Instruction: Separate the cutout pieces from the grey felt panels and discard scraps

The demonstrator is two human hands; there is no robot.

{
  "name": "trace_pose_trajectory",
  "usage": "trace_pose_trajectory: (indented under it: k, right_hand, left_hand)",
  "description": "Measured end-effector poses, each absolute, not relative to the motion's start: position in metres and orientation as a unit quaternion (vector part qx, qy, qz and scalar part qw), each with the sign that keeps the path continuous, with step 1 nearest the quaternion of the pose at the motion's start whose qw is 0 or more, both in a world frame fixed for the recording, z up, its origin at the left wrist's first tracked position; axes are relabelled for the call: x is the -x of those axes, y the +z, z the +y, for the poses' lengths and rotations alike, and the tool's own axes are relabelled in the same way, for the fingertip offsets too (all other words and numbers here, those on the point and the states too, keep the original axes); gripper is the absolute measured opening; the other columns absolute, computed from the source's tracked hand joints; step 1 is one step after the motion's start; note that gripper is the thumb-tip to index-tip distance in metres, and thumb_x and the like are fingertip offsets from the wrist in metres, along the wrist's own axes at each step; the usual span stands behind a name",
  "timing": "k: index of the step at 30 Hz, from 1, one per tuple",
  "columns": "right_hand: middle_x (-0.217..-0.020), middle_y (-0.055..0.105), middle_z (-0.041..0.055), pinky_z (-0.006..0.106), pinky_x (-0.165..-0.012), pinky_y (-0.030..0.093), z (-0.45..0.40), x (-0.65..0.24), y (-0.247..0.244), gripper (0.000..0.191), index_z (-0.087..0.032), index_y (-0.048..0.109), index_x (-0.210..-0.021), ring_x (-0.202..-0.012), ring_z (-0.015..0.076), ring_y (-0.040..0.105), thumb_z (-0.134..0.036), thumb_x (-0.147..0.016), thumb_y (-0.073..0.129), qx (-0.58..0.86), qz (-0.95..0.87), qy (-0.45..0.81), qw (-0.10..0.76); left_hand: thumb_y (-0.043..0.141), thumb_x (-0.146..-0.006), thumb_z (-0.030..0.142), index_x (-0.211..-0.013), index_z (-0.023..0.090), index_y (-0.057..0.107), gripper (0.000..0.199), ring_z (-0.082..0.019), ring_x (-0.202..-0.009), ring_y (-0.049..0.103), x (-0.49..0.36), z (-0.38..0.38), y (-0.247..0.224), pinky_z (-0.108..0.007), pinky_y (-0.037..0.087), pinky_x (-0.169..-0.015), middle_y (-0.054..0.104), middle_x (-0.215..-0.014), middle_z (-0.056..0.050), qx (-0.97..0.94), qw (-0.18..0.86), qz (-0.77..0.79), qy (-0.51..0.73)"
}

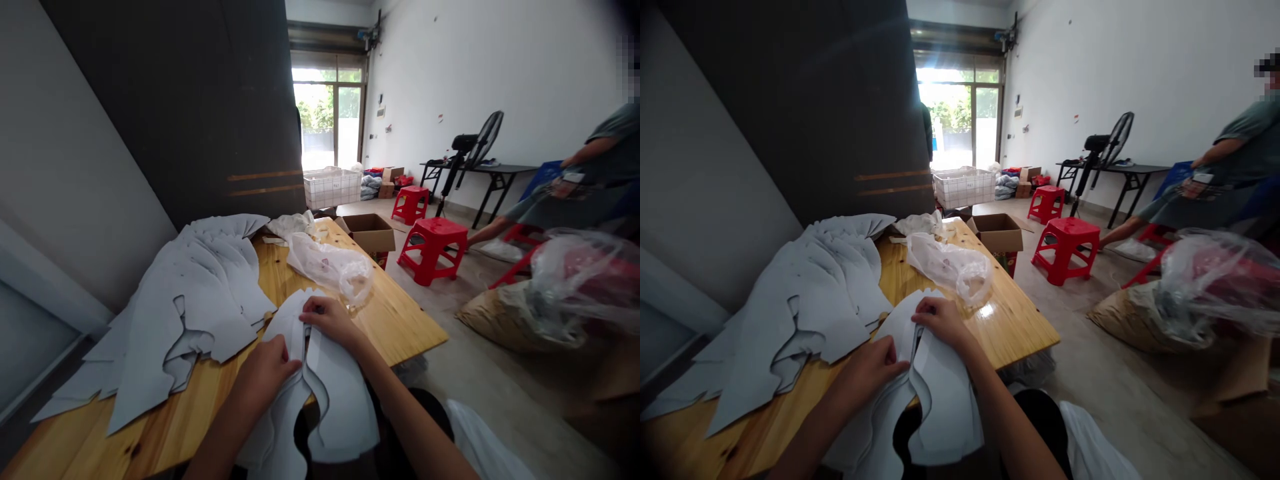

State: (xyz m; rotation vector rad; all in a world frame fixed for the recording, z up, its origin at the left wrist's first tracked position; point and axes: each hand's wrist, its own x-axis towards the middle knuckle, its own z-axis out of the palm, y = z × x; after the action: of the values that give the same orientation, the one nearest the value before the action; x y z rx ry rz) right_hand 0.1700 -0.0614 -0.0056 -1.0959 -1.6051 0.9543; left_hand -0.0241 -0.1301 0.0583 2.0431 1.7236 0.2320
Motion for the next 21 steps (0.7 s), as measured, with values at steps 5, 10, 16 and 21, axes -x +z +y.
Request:
trace_pose_trajectory:
  k: [5,10,16,21]
  right_hand:
    - [-0.078,0.071,-0.002,0.029,-0.074,0.044,-0.061,-0.166,-0.004,0.009,-0.023,0.073,-0.079,-0.078,0.0176,0.063,-0.023,-0.082,0.081,0.478,-0.666,0.359,0.446]
    - [-0.079,0.071,-0.0009,0.031,-0.075,0.04,-0.058,-0.164,0.001,0.013,-0.023,0.072,-0.075,-0.08,0.0191,0.063,-0.022,-0.082,0.083,0.508,-0.68,0.335,0.408]
    - [-0.08,0.073,-0.0009,0.032,-0.077,0.039,-0.054,-0.163,0.005,0.015,-0.024,0.072,-0.073,-0.084,0.0201,0.063,-0.024,-0.082,0.084,0.516,-0.697,0.324,0.377]
    - [-0.08,0.073,-0.0005,0.033,-0.08,0.037,-0.052,-0.162,0.004,0.015,-0.023,0.072,-0.074,-0.084,0.0205,0.063,-0.025,-0.083,0.083,0.521,-0.706,0.314,0.364]
  left_hand:
    - [0.072,-0.079,0.029,-0.065,0.026,0.049,0.027,-0.025,-0.074,0.062,0.02,-0.125,0.062,-0.032,0.027,-0.063,0.065,-0.07,-0.002,-0.747,0.198,0.633,0.055]
    - [0.065,-0.088,0.047,-0.059,0.027,0.047,0.039,-0.026,-0.066,0.062,0.03,-0.127,0.049,-0.033,0.025,-0.062,0.062,-0.056,-0.002,-0.742,0.203,0.638,0.034]
    - [0.06,-0.088,0.053,-0.064,0.027,0.049,0.037,-0.028,-0.068,0.063,0.037,-0.138,0.037,-0.033,0.028,-0.061,0.067,-0.06,-0.003,-0.724,0.21,0.654,0.068]
    - [0.052,-0.094,0.052,-0.117,0.027,0.067,0.037,-0.029,-0.069,0.067,0.03,-0.148,0.039,-0.033,0.033,-0.062,0.07,-0.069,-0.003,-0.736,0.198,0.643,0.072]
